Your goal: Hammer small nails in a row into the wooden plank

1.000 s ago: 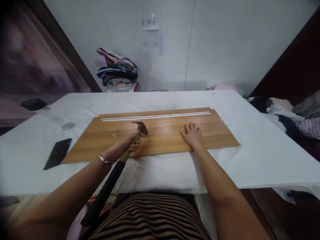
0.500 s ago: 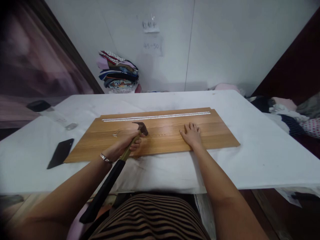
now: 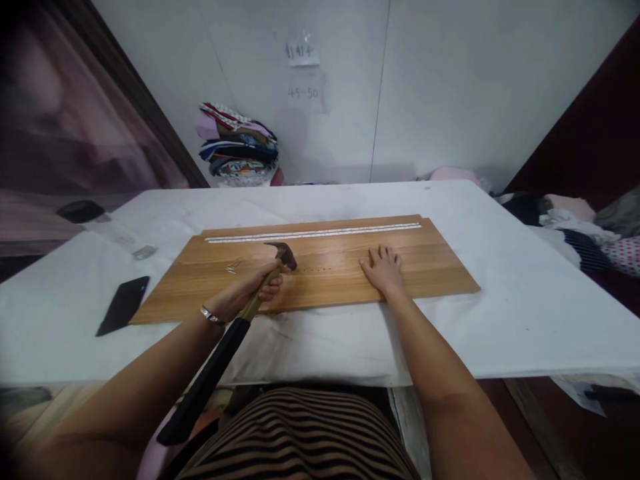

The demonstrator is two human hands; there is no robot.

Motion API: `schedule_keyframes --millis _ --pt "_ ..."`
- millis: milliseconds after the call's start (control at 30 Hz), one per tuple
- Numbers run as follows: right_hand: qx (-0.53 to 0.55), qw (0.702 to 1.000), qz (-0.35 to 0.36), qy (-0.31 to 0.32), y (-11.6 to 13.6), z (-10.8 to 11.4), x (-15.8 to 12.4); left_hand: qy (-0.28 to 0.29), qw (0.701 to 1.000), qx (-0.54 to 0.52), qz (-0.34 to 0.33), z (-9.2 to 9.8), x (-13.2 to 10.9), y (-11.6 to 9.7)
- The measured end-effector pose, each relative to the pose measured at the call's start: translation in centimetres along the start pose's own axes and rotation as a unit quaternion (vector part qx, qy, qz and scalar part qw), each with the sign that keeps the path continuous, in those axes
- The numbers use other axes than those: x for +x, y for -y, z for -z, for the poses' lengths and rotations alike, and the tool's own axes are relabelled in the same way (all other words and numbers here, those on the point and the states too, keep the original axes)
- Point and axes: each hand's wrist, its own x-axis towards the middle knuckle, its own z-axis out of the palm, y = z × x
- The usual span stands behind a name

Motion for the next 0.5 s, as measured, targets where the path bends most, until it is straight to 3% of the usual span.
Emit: schedule_keyframes --millis 500 --pt "0.002 1.000 0.004 -0.001 -0.16 -0.08 0.07 -0.025 1.000 0.007 0.005 -0.63 -0.31 -0.47"
